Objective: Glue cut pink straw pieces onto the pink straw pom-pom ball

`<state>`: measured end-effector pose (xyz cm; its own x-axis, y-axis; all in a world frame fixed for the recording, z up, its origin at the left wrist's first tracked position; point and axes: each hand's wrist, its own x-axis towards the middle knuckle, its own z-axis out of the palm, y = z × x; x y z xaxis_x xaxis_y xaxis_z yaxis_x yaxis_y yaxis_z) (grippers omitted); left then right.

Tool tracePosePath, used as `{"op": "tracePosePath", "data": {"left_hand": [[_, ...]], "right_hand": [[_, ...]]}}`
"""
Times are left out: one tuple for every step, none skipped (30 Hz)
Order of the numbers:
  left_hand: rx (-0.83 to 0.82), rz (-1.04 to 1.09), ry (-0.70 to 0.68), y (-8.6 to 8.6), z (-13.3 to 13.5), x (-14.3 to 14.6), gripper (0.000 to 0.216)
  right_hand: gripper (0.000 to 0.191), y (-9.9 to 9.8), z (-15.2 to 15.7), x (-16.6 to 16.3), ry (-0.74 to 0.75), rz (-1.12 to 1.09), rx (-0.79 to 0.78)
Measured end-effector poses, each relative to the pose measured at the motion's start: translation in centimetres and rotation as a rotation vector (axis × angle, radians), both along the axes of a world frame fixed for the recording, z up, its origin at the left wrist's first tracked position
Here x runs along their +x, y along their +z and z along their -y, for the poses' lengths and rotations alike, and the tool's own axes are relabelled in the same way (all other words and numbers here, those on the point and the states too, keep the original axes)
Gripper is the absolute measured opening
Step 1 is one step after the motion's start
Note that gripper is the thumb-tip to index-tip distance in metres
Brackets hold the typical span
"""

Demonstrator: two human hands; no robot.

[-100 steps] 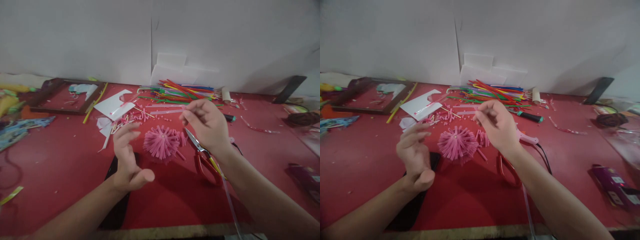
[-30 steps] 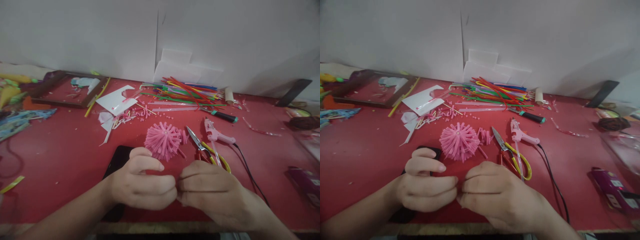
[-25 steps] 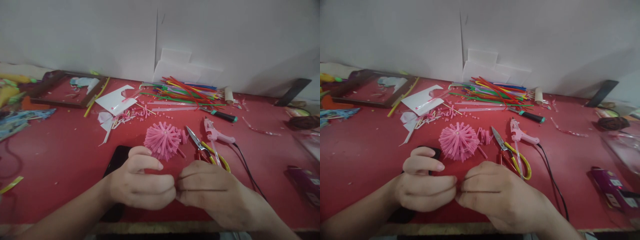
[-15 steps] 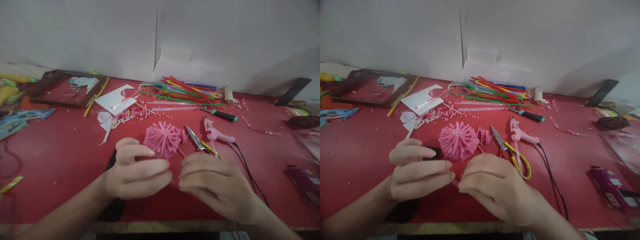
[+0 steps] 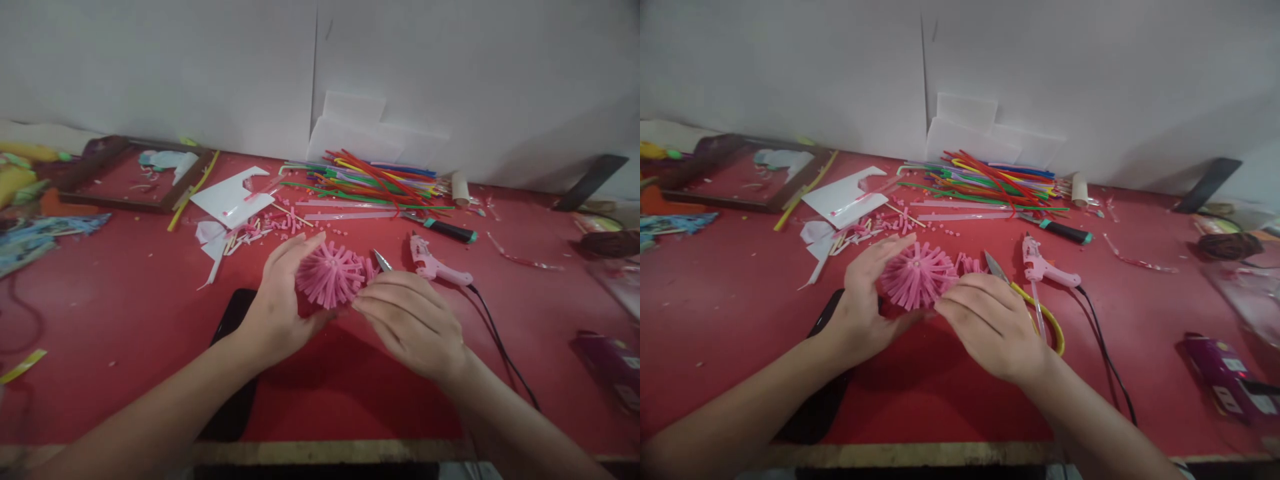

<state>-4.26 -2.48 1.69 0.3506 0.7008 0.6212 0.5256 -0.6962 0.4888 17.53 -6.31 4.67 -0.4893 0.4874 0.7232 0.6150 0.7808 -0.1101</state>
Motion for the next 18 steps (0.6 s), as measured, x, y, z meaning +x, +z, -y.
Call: {"op": "tracePosePath", "data": {"left_hand": [[0.003,0.003,-0.001,-0.05,0.00,0.01,0.082],[0.005,0.005,0.000,-0.07,0.02,0.02,0.077],[0.005,0.005,-0.001,-0.08,0.04,0.02,0.074],[0.003,0.004,-0.003,-0.06,0.06,0.02,0.072],[-0.002,0.005,-0.007,-0.03,0.09,0.02,0.071],[-0.005,0.009,-0.015,0.00,0.11,0.02,0.070],[-0.012,0.016,-0.025,0.03,0.12,0.01,0.069],[-0.022,0.023,-0.037,0.07,0.12,0.00,0.068],[-0.033,0.031,-0.050,0.09,0.11,-0.01,0.067],[-0.044,0.037,-0.063,0.10,0.08,-0.01,0.067],[-0.050,0.042,-0.072,0.11,0.05,-0.02,0.066],[-0.051,0.046,-0.077,0.11,0.01,-0.01,0.065],[-0.049,0.048,-0.078,0.11,-0.02,-0.01,0.065],[-0.045,0.050,-0.079,0.10,-0.04,0.01,0.064],[-0.042,0.052,-0.079,0.09,-0.05,0.02,0.064],[-0.043,0.054,-0.082,0.08,-0.04,0.04,0.063],[-0.047,0.057,-0.085,0.06,-0.03,0.05,0.063],[-0.054,0.061,-0.088,0.04,-0.01,0.06,0.063]], "right_hand": [[0.021,0.08,0.09,-0.05,-0.003,0.000,-0.005],[0.021,0.16,0.17,-0.11,-0.008,0.000,-0.009],[0.021,0.25,0.25,-0.18,-0.017,0.000,-0.011],[0.021,0.33,0.33,-0.24,-0.028,0.003,-0.012],[0.021,0.39,0.38,-0.30,-0.040,0.012,-0.014],[0.021,0.45,0.40,-0.37,-0.050,0.028,-0.017],[0.020,0.48,0.40,-0.44,-0.055,0.045,-0.017],[0.019,0.50,0.37,-0.51,-0.058,0.059,-0.018],[0.018,0.51,0.31,-0.57,-0.057,0.067,-0.020],[0.017,0.49,0.24,-0.64,-0.055,0.071,-0.021],[0.016,0.47,0.16,-0.69,-0.053,0.070,-0.021],[0.016,0.43,0.08,-0.74,-0.052,0.067,-0.018],[0.016,0.41,0.00,-0.78,-0.051,0.064,-0.016],[0.016,0.39,-0.06,-0.81,-0.049,0.062,-0.014],[0.016,0.39,-0.11,-0.84,-0.047,0.059,-0.014],[0.015,0.42,-0.15,-0.88,-0.046,0.055,-0.016],[0.015,0.48,-0.18,-0.91,-0.048,0.049,-0.019],[0.015,0.56,-0.21,-0.96,-0.052,0.048,-0.021]]}}
